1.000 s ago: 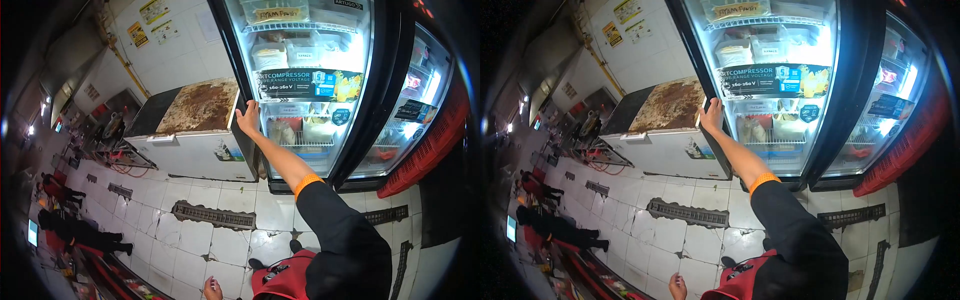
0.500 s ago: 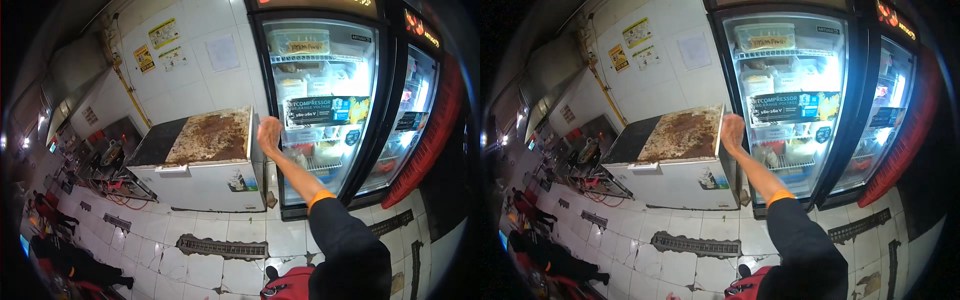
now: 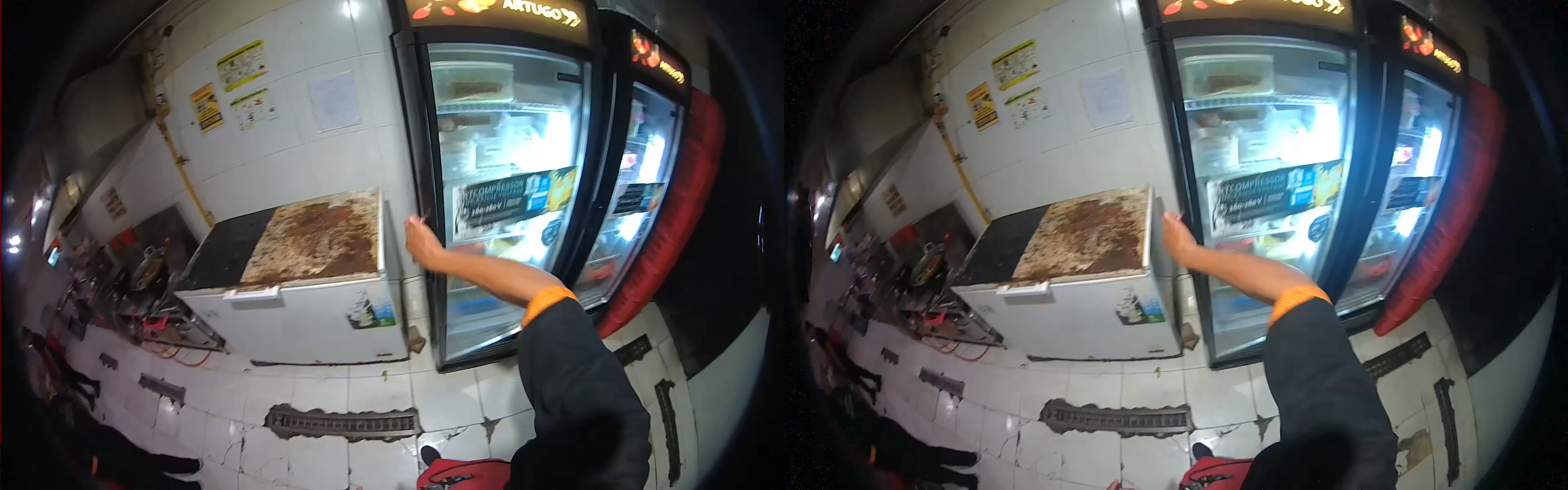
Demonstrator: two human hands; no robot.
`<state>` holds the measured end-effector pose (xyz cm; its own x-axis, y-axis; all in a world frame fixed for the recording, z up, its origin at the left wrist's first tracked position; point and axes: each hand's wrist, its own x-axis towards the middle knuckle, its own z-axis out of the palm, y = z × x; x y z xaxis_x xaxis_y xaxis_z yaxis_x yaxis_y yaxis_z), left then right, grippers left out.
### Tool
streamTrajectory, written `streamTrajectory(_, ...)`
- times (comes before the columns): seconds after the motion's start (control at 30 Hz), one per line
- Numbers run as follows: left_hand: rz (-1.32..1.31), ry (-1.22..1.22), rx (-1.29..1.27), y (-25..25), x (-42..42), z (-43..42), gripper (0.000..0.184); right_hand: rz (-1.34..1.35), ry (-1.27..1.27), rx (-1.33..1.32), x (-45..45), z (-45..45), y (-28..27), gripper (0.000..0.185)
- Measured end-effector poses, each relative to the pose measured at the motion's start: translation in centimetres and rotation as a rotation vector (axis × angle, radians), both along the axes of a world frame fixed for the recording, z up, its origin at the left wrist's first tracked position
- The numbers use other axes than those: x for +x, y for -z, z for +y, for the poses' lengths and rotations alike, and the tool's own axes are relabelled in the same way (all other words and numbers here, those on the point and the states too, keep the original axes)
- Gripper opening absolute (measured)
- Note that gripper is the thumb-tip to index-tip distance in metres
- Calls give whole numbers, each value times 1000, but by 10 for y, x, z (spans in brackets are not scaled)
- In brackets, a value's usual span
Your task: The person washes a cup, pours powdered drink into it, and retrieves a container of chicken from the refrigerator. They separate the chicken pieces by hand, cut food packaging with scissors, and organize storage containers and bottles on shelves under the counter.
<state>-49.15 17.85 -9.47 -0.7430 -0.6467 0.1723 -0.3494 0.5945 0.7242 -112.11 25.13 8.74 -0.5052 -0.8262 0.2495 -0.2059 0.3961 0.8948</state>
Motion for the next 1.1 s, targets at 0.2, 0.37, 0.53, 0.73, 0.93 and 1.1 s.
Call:
streamTrajectory(0.2, 306, 580, 5, -19, -223, -44, 48, -274, -657, -785, 213, 138, -81, 30)
streamTrajectory(0.37, 615, 1068, -574, -181, -435, -39, 37, 156, -654, -1798, 263, 246, -96, 86)
streamTrajectory(0.53, 803, 1319, -630, -306, -619, 70, 19, -3, -326, -1998, 294, 373, -69, 85)
streamTrajectory(0.73, 715, 1356, -559, -363, -830, 215, 30, 2, -609, -2009, 279, 473, -68, 82)
streamTrajectory(0.93, 149, 1234, -750, -364, -995, 286, 29, 183, -812, -2065, 268, 546, -39, 80)
streamTrajectory(1.1, -212, 1353, -442, -381, -1006, 304, 25, 489, -563, -2074, 251, 542, -76, 83)
